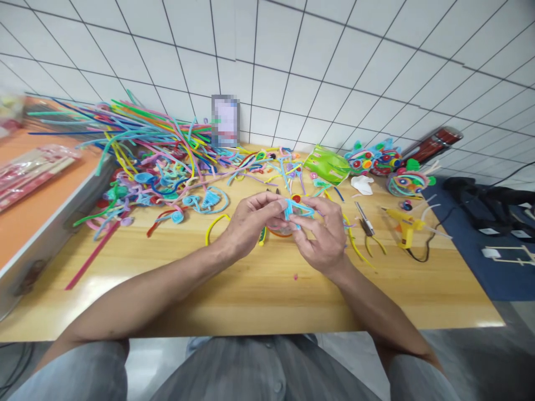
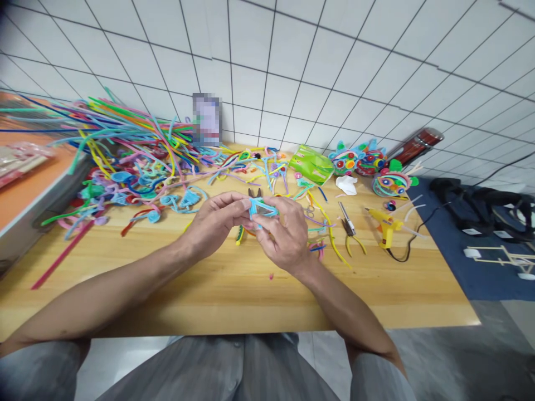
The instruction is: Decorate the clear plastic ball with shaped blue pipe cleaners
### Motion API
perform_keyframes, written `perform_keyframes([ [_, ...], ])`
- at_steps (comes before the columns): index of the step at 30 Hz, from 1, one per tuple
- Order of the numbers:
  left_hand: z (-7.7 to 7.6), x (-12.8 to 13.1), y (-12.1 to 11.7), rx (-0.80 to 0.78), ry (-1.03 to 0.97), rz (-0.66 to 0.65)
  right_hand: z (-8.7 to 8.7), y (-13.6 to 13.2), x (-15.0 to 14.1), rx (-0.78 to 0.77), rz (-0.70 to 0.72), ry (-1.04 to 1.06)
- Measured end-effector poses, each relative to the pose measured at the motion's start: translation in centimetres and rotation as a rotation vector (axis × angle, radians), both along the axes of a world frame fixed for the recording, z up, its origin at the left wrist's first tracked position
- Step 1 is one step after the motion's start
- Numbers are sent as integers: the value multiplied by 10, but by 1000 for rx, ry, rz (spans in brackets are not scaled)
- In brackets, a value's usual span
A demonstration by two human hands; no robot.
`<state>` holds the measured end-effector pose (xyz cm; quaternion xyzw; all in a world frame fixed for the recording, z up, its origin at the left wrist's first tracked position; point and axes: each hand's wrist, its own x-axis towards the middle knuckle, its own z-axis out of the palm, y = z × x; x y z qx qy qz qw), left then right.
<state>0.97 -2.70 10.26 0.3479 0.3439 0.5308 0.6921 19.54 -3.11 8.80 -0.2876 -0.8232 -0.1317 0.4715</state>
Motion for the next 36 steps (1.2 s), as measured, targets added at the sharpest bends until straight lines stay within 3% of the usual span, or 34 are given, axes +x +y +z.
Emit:
perform_keyframes([
  [8,0,-2,2,-20,96,12,-4,0,5,-110,31,-3],
  [13,2,-3,2,16,137,59,-2,-1,4,-252,28,257],
  [17,-1,-3,2,53,114,111,-3,1,0,-578,64,494],
  [20,-2,-2,1,54,88,122,-5,-1,-4,-839,147,527],
  [22,-3,-1,1,52,86,124,-5,-3,-7,-921,162,502],
  [31,-6,1,0,25,88,75,0,-4,-12,-911,43,466],
  [36,-9,-1,3,48,138,7,0,-3,-12,-1034,88,539],
])
